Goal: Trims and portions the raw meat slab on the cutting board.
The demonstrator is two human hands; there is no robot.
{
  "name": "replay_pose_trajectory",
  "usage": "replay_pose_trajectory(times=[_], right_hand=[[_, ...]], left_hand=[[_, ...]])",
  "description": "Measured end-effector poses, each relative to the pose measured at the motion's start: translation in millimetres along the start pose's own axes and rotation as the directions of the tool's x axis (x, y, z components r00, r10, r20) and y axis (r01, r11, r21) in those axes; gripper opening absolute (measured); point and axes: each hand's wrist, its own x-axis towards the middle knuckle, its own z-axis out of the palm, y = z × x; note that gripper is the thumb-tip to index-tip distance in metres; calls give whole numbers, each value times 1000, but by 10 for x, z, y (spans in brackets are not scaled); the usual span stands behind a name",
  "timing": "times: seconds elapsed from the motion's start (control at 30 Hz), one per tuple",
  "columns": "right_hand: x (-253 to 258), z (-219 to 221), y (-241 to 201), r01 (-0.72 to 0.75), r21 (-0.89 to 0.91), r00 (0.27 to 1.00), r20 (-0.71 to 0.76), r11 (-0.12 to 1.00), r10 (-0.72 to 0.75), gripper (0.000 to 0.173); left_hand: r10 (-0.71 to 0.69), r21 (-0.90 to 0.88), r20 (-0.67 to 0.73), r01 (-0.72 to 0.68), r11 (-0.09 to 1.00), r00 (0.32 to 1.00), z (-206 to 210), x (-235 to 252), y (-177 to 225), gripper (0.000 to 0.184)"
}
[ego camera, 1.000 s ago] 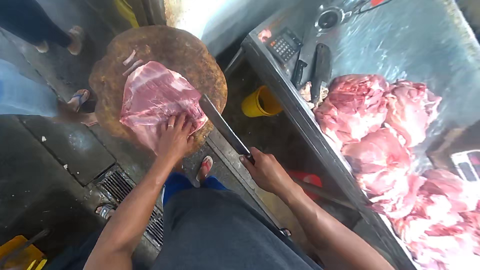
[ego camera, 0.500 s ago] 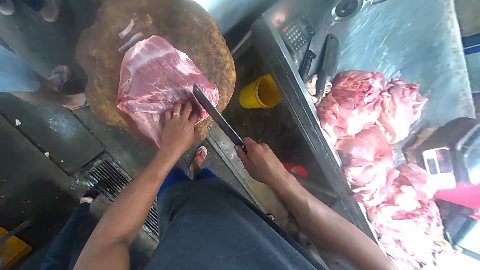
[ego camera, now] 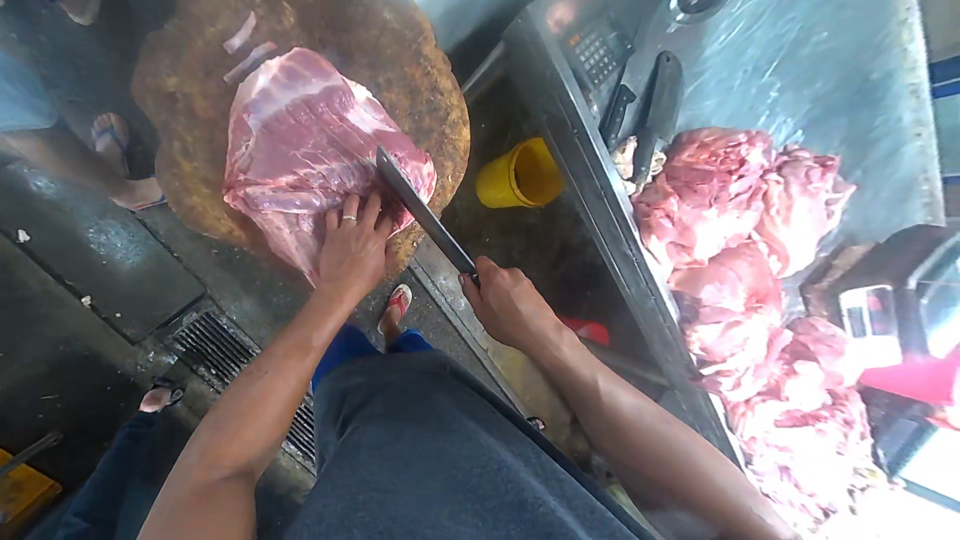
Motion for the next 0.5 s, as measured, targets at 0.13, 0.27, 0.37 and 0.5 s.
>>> replay_pose_trajectory(times=[0.13, 0.27, 0.37, 0.5], right_hand=[[-53, -18, -18, -33, -23, 998, 51, 999, 34, 34], [-126, -49, -27, -68, -44, 993, 92, 997, 72, 36], [-167, -31, -11, -79, -49, 992, 97, 996, 83, 35], [-186, -12, 35, -78, -41, 991, 101, 996, 82, 36]], left_hand=[[13, 0, 20, -13, 1000, 1000, -18, -19, 18, 50], [20, 17, 33, -21, 1000, 999, -13, -28, 26, 49], [20, 18, 49, -21, 1000, 999, -35, -29, 33, 52], [33, -26, 27, -32, 999, 999, -33, -39, 19, 50]])
